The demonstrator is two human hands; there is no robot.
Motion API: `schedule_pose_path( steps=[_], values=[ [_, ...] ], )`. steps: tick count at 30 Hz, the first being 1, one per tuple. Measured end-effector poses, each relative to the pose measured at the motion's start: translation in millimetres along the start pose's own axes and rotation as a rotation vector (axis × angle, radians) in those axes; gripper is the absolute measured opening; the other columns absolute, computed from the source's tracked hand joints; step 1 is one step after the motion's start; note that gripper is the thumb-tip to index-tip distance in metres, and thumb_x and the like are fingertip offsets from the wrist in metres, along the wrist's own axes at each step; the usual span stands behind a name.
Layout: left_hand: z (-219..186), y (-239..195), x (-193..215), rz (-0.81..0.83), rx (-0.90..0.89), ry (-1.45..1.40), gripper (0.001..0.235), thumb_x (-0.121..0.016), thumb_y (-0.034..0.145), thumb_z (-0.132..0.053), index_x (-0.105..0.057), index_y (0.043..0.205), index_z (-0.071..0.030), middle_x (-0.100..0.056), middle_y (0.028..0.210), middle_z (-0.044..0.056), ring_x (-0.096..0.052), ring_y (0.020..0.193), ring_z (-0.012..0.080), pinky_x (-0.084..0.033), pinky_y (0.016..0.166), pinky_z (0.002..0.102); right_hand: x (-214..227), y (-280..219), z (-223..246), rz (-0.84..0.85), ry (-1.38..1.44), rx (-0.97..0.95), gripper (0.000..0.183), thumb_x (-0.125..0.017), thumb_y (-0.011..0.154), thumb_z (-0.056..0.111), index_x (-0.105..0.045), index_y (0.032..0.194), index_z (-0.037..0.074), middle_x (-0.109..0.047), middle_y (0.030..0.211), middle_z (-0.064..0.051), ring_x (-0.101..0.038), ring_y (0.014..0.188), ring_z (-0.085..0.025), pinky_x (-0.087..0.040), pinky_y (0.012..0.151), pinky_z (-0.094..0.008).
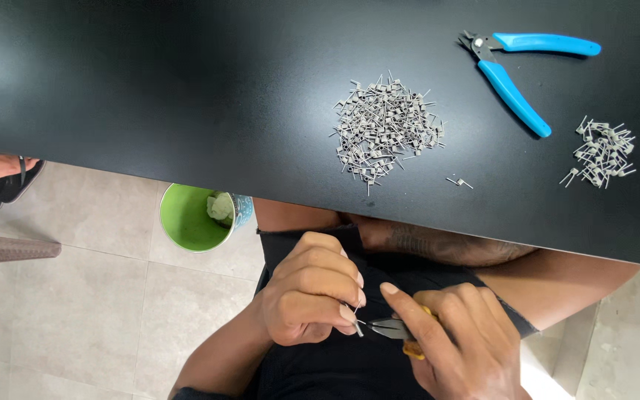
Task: The person sits on the floor and uses pliers to trim the legs of small metal pins one by one. They pick each pin from a pile on the table, trim it, and place it into a separate pile.
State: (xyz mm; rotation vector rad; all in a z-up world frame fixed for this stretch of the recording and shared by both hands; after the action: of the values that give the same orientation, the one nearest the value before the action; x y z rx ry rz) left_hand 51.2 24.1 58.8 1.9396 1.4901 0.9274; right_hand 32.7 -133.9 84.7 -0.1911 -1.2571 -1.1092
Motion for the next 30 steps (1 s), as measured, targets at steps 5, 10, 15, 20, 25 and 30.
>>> schedule_pose_path(
  steps=[5, 10, 15, 20, 25, 30],
  values=[
    [-3.0, 2.1, 1.0, -0.001, -0.001, 0.026, 0.003, -0.058, 0.106, -0.015, -0.056, 0.106, -0.013, -0.068, 0.102, 0.004, -0.071, 0.089, 0.0233, -0.055, 0.085, 0.044, -6.1, -4.4, -0.6, 0.037, -0.040, -0.006, 0.039, -0.039, 0.100, 0.006, -0.069, 0.124, 0.009, -0.065, 0.093, -0.005, -0.055, 0.070, -0.024, -0.040, 0.065, -0.038],
    [-2.3, 1.0, 1.6, -0.002, -0.009, 0.031, 0.003, -0.058, 0.105, -0.014, -0.055, 0.106, -0.014, -0.068, 0.101, 0.004, -0.070, 0.089, 0.0226, -0.054, 0.085, 0.043, -7.1, -3.7, 0.7, 0.048, -0.044, -0.007, 0.037, -0.043, 0.098, 0.004, -0.070, 0.123, 0.010, -0.065, 0.092, -0.004, -0.055, 0.070, -0.023, -0.040, 0.066, -0.038],
    [0.2, -1.5, 0.7, 0.014, 0.008, 0.017, 0.003, -0.058, 0.105, -0.014, -0.057, 0.103, -0.015, -0.068, 0.101, 0.003, -0.071, 0.089, 0.0231, -0.054, 0.086, 0.044, -8.4, -5.5, 1.3, 0.043, -0.067, 0.009, 0.037, -0.040, 0.101, 0.010, -0.069, 0.123, 0.011, -0.066, 0.091, -0.002, -0.052, 0.066, -0.022, -0.040, 0.066, -0.038],
    [1.3, -3.1, 0.4, 0.033, 0.022, 0.002, 0.005, -0.061, 0.104, -0.013, -0.056, 0.104, -0.014, -0.067, 0.103, 0.003, -0.070, 0.091, 0.0229, -0.054, 0.087, 0.043, -6.4, -0.1, 4.5, 0.031, -0.049, -0.008, 0.037, -0.039, 0.100, 0.004, -0.069, 0.122, 0.007, -0.060, 0.084, -0.004, -0.048, 0.062, -0.022, -0.036, 0.060, -0.038],
    [12.6, -1.2, -2.8, -0.004, 0.154, -0.215, 0.009, -0.062, 0.103, -0.012, -0.059, 0.095, -0.016, -0.065, 0.096, 0.000, -0.070, 0.084, 0.0213, -0.052, 0.084, 0.042, -1.8, 4.9, 7.8, 0.001, -0.043, 0.012, 0.037, -0.042, 0.096, -0.006, -0.071, 0.116, 0.006, -0.048, 0.072, -0.003, -0.041, 0.055, -0.020, -0.034, 0.053, -0.035],
    [11.2, 10.9, -0.6, 0.014, 0.253, -0.452, 0.008, -0.053, 0.109, -0.014, -0.055, 0.102, -0.016, -0.064, 0.093, 0.002, -0.066, 0.078, 0.0223, -0.052, 0.080, 0.040, 2.5, 8.8, 11.6, 0.056, -0.068, 0.068, 0.030, -0.044, 0.101, 0.005, -0.069, 0.117, 0.008, -0.048, 0.071, -0.002, -0.039, 0.053, -0.018, -0.034, 0.050, -0.032]
  ],
)
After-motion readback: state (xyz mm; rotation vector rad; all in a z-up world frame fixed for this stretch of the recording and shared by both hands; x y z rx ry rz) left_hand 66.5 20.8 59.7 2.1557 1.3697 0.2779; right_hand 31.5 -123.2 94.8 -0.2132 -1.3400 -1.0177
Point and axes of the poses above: each hand's wrist, its own y-axis towards the middle knuckle, its own x-axis out of the back of the hand, z = x × y, the point moved 8 cm from there along y, towards the middle knuckle
